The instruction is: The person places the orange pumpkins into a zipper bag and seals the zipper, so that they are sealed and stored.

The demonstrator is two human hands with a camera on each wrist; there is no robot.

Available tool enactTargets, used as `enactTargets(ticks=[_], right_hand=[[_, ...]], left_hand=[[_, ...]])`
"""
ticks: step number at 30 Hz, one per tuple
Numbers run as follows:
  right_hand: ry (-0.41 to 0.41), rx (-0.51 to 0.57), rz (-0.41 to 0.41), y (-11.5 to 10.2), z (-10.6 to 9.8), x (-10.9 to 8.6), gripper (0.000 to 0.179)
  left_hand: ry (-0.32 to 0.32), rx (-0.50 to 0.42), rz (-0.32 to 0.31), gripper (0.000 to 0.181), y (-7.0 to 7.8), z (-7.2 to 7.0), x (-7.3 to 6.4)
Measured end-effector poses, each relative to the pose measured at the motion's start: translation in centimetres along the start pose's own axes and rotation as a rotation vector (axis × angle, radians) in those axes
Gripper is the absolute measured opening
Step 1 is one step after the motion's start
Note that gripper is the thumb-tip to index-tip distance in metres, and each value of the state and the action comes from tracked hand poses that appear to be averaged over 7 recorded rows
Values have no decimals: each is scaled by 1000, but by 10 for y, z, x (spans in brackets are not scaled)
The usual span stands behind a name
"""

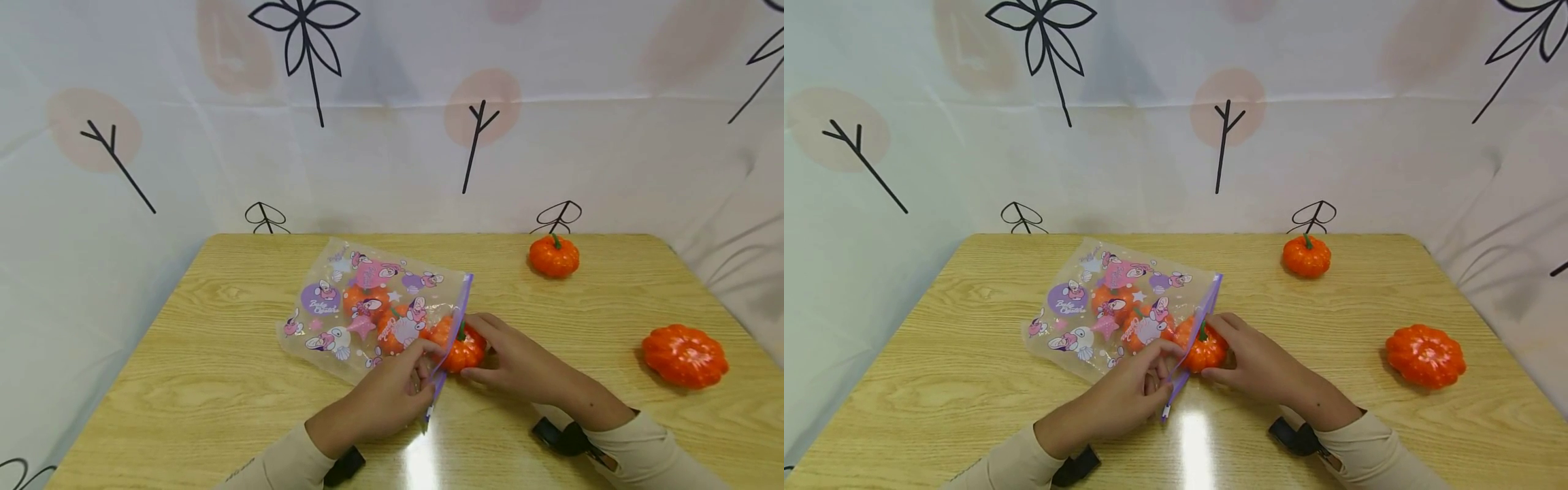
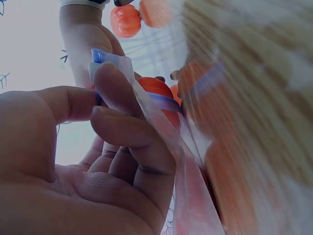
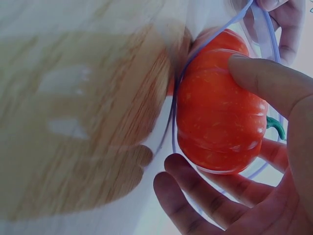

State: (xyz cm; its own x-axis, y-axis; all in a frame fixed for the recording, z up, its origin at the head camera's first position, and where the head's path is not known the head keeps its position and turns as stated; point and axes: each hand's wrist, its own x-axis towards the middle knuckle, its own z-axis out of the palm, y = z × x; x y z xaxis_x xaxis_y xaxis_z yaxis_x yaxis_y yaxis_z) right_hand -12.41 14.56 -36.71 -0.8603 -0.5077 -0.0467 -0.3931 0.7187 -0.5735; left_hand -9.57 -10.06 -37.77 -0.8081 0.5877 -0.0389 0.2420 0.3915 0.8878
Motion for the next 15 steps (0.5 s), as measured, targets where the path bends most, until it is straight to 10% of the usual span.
enactTargets(ticks=[15], right_hand=[[5,-4,-37,-3,1,2,81]], left_hand=[[-50,-38,5,44,2,0,-1]])
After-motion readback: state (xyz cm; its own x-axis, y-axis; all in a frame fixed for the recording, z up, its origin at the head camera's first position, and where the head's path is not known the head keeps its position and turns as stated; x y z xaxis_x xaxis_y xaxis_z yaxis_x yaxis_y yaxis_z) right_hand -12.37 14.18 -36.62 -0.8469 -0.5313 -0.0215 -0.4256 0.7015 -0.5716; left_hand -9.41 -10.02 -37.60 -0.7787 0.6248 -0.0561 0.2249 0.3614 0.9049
